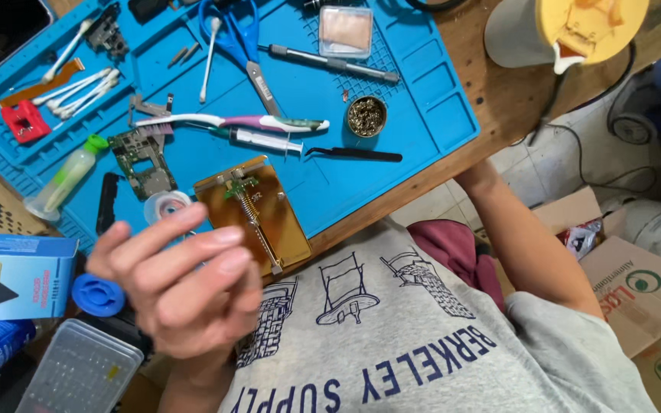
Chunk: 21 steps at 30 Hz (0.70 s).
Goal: The person cleans a small circuit board with a cotton swab and liquid from a syringe, then uses a soldering iron and solder wire to solder components on the board. The work is performed on a blue mat with various tools and electronic parts scattered around.
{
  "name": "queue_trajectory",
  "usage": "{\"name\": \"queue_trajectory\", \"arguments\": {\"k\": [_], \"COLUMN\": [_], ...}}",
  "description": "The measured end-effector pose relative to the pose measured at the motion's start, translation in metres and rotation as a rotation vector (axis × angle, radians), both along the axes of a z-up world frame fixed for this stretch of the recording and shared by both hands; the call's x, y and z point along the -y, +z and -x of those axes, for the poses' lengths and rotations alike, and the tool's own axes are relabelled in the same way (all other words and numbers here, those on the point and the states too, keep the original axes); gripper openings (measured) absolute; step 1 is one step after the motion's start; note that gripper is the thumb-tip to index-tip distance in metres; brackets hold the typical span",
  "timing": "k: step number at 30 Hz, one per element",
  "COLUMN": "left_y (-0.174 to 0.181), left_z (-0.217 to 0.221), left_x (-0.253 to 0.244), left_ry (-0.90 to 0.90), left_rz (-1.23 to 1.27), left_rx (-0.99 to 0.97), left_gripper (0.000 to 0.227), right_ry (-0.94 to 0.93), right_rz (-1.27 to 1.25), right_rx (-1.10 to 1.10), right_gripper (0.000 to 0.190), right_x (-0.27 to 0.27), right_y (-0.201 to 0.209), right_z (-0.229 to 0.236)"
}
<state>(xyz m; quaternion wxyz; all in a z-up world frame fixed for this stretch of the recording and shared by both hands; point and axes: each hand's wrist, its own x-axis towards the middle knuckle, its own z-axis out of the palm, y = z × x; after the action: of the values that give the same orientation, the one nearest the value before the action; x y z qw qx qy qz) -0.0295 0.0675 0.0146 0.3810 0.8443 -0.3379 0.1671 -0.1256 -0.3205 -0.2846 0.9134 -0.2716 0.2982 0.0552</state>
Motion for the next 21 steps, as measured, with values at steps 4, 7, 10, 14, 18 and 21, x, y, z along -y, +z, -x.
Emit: {"name": "queue_trajectory", "arguments": {"k": [4, 7, 10, 14, 18, 21], "left_y": [-0.001, -0.004, -0.007, -0.006, -0.006, -0.012], "left_z": [0.008, 0.011, 0.011, 0.012, 0.010, 0.010], "left_x": [-0.015, -0.022, -0.027, -0.028, -0.029, -0.029], "left_ry": [0.153, 0.209, 0.238, 0.188, 0.162, 0.173], "left_rz": [0.027, 0.052, 0.089, 0.157, 0.113, 0.010], "left_rx": [-0.051, -0.029, 0.013, -0.058, -0.068, -0.102], "left_gripper": [0.010, 0.015, 0.016, 0.014, 0.014, 0.023], "right_ry": [0.103, 0.160, 0.124, 0.062, 0.131, 0.120], "right_rz": [0.071, 0.181, 0.254, 0.173, 0.117, 0.390], "right_rx": [0.296, 0.300, 0.226, 0.324, 0.392, 0.335], "right_gripper": [0.050, 0.054, 0.042, 0.042, 0.032, 0.044], "right_x": [0.056, 0.055, 0.060, 0.085, 0.061, 0.055], "right_y": [-0.109, -0.095, -0.087, -0.113, -0.060, -0.041], "right_z": [0.018, 0.007, -0.004, 0.005, 0.005, 0.007]}}
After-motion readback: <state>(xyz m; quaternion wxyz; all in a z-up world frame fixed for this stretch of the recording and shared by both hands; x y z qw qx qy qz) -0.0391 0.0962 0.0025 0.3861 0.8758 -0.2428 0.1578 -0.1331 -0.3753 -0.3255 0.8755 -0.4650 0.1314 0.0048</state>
